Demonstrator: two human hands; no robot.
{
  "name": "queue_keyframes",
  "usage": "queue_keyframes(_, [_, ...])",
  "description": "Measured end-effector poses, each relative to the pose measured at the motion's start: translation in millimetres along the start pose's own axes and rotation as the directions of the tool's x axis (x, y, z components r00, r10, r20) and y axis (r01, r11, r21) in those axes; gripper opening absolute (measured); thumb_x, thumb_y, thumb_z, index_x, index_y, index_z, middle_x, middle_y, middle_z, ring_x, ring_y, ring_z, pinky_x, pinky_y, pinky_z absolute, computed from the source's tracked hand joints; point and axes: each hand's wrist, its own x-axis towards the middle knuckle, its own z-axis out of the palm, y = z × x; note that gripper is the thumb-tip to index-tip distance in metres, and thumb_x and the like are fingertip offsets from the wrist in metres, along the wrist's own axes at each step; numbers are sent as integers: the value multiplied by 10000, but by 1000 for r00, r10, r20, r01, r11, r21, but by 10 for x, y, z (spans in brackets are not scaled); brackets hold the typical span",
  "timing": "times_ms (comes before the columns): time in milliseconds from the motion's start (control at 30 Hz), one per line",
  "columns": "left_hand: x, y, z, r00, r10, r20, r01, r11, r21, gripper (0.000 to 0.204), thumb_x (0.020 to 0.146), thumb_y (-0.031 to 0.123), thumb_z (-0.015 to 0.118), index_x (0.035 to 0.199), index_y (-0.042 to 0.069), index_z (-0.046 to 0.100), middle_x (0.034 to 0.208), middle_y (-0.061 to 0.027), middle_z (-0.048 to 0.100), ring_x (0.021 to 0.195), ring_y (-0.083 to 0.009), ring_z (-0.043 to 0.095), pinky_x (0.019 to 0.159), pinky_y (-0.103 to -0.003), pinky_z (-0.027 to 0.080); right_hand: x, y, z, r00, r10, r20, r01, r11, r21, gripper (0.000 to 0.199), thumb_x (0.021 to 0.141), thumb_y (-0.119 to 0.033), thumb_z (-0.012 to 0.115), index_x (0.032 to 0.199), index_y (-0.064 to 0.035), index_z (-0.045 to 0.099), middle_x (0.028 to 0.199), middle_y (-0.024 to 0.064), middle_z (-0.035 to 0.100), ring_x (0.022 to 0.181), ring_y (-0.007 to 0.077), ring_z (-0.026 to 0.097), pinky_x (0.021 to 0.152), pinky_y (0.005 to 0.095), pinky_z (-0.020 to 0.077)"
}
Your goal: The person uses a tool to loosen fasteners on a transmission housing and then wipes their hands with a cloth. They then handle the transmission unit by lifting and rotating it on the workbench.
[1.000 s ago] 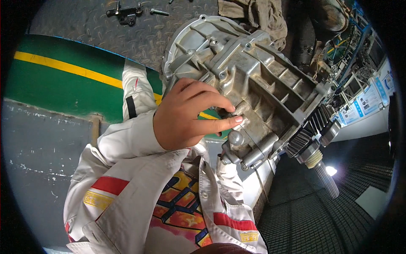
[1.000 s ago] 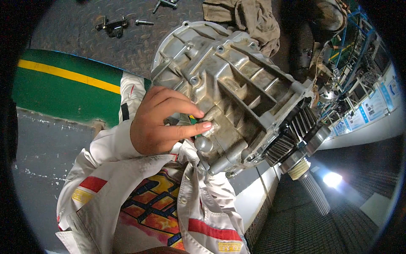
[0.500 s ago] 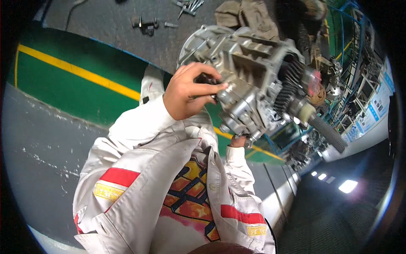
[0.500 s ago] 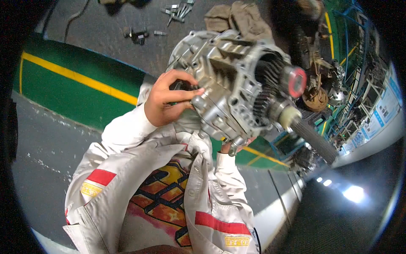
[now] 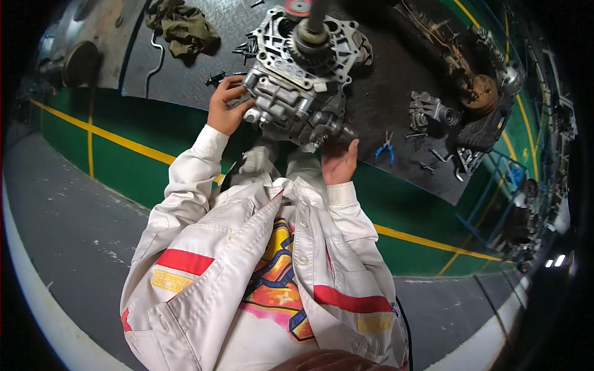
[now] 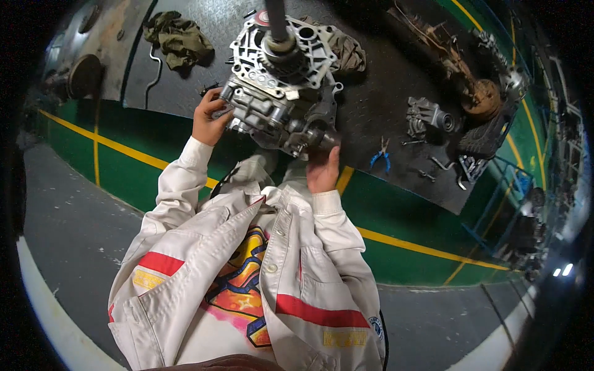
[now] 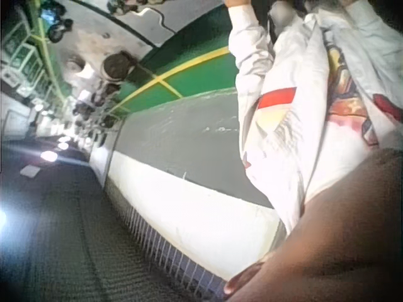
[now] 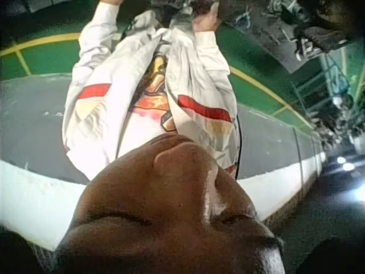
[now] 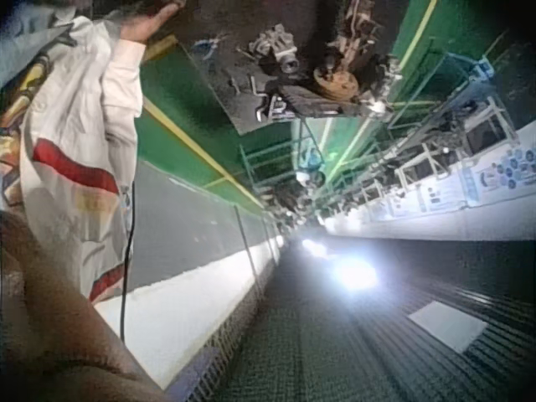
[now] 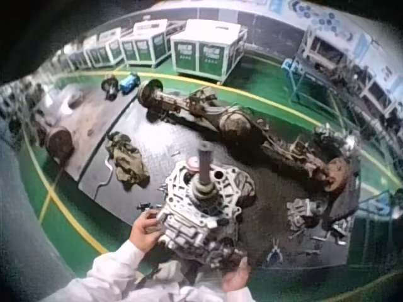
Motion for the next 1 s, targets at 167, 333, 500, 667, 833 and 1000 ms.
queue_keyframes(167, [-54, -252, -136, 968, -244, 65, 253, 939, -234, 309, 849, -48, 707, 1145, -78, 624, 1232, -64, 546, 1077, -163, 610, 887, -275, 505, -32, 411, -62, 946, 121, 300, -190, 958, 214, 685, 835, -112, 695, 1466, -122, 429, 1445, 56, 484, 1323, 241, 448, 1101, 427, 364])
queue_keyframes(333, [-81, 19, -136, 956, -294, -24, 291, 954, -75, 376, 908, -19, 642, 1275, -50, 567, 1134, -43, 571, 1014, -138, 604, 870, -263, 493, 237, 999, -116, 951, 23, 308, 48, 974, -221, 693, 739, 34, 602, 1412, -45, 461, 1359, 141, 553, 1219, 317, 547, 1019, 365, 441])
queue_keyframes(500, [-260, -85, -55, 889, -430, -159, 399, 896, -194, 527, 944, 40, 610, 1444, 1, 448, 1039, -18, 621, 846, -93, 561, 741, -238, 459, 324, 1139, 162, 786, -384, 484, 617, 523, -587, 366, 718, -62, 607, 1076, 5, 642, 1020, 238, 654, 972, 457, 589, 873, 507, 477])
queue_keyframes(667, [-450, -9, -33, 898, -381, -220, 319, 908, -271, 455, 966, -28, 511, 1416, -21, 446, 1215, -94, 636, 1022, -157, 633, 847, -275, 506, 135, 898, 197, 827, -220, 517, 537, 581, -611, 296, 771, -77, 627, 1056, -4, 660, 1036, 249, 655, 960, 444, 606, 826, 482, 494])
queue_keyframes(833, [-409, -124, -99, 895, -348, -280, 243, 906, -347, 432, 903, -22, 645, 1317, -32, 523, 1192, -112, 658, 1034, -188, 660, 868, -332, 548, 159, 774, 219, 767, -259, 587, 616, 549, -564, 493, 818, -46, 625, 1296, 41, 539, 1286, 232, 574, 1138, 425, 563, 1041, 454, 400])
queue_keyframes(1000, [-301, -155, -286, 879, -397, -266, 334, 909, -251, 455, 854, -6, 714, 1283, -14, 561, 1105, -84, 694, 974, -189, 677, 859, -323, 546, 203, 748, 236, 772, -96, 628, 519, 667, -535, 557, 842, -66, 631, 1358, 85, 488, 1340, 267, 541, 1105, 409, 584, 925, 425, 491])
